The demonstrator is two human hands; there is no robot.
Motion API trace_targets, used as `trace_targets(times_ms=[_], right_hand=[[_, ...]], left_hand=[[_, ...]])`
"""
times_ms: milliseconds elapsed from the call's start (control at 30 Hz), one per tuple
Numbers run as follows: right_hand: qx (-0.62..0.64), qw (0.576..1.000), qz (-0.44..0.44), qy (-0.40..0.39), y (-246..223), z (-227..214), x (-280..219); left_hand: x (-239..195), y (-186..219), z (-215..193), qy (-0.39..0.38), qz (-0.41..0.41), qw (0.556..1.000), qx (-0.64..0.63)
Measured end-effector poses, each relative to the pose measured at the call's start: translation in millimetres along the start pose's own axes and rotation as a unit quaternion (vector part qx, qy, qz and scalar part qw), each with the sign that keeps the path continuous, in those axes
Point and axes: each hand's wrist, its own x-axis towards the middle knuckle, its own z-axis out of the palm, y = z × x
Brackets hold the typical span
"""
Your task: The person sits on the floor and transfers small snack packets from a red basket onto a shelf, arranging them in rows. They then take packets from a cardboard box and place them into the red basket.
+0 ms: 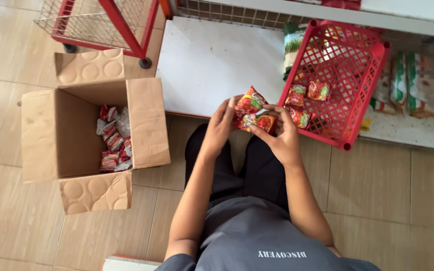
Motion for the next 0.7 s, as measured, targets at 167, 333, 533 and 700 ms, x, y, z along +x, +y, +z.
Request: trace_targets(times_ms=[167, 333, 533, 700], right_hand=[[-0.053, 0.998, -0.004, -0.014, -2.7, -4.9, 0.4], [0.078, 0.996, 0.043, 0.013, 12.9, -15.9, 3.4], [0.067, 0.992, 0.037, 0.104, 37.1, -24.3, 1.2], [0.086, 0.986, 0.029, 0.141, 48.9, -27.0, 0.0]], left_hand=[[-8.7, 26.2, 8.6, -0.017, 0.011, 0.994, 0.105], [-5.8, 30.2, 18.2, 0.063, 0.009, 0.991, 0.118], [-6.3, 18.9, 21.2, 0.140, 0.044, 0.973, 0.176], [-6.0, 12.7, 19.8, 0.153, 0.067, 0.970, 0.179]])
